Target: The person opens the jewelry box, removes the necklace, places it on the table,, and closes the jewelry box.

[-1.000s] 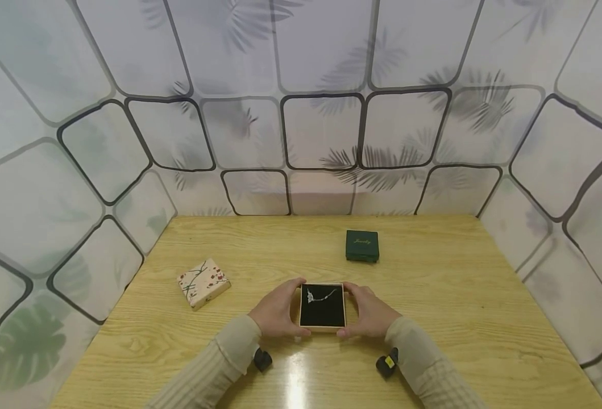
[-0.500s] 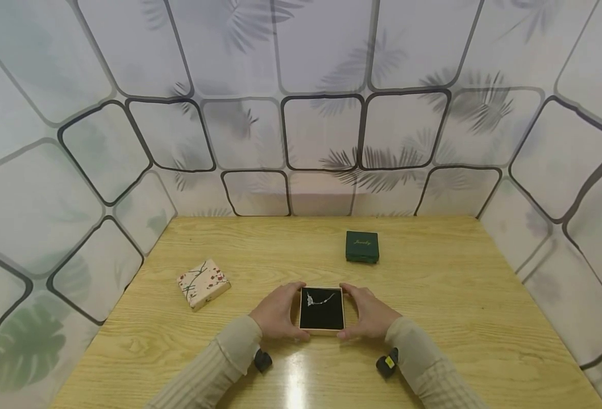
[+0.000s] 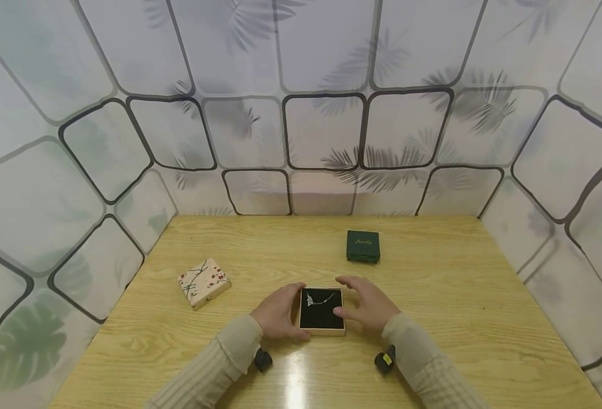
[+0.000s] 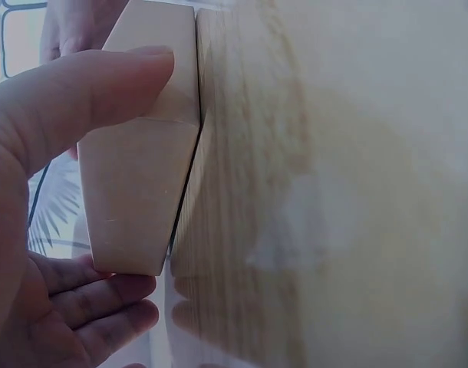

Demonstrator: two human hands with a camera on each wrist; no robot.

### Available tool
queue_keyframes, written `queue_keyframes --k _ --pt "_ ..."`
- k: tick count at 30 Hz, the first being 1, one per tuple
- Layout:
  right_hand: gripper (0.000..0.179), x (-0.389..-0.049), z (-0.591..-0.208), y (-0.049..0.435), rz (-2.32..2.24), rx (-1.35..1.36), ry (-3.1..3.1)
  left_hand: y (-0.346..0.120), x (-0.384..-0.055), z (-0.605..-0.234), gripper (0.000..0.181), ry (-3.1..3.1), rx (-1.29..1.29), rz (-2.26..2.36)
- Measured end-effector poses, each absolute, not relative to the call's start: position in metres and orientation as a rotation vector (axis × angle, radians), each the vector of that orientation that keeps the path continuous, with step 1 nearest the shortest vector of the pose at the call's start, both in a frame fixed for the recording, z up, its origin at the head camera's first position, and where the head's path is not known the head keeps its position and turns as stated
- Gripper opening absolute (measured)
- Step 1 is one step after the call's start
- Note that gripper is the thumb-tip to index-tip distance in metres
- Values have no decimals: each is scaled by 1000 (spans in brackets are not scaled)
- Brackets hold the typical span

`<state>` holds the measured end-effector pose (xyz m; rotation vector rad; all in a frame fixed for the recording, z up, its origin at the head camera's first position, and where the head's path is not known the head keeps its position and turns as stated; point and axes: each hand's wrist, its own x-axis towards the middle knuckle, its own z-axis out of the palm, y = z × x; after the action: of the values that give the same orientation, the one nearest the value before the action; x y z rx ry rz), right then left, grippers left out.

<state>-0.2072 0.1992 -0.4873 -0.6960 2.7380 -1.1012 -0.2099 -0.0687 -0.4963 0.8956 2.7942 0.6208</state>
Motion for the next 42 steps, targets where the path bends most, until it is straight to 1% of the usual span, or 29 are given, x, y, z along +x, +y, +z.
queue_keyframes --k 4,6,11,15,22,27,33,42 --pt "57 -211 -481 196 -1041 -803 2789 -69 -210 -496 112 2787 877 624" --pt "54 -213 -480 193 -993 -876 2805 -69 -210 -495 112 2780 870 628" --pt "53 -219 -481 186 -859 -1009 2828 -69 -211 -493 112 2757 859 635" --pt "54 -222 -482 181 -773 -1033 2855 -69 -211 -493 113 2747 857 631" --pt "49 -220 -476 170 -690 -1068 2850 -71 -212 -493 113 2735 871 637" --pt "51 -219 -478 164 -636 -1072 2845 -70 -211 -493 113 2722 861 640" --pt "60 -219 -483 160 -602 -1046 2836 -69 -210 -491 112 2732 861 638" --pt "66 -216 -479 156 -578 -1078 2787 -70 -208 -490 111 2742 866 646"
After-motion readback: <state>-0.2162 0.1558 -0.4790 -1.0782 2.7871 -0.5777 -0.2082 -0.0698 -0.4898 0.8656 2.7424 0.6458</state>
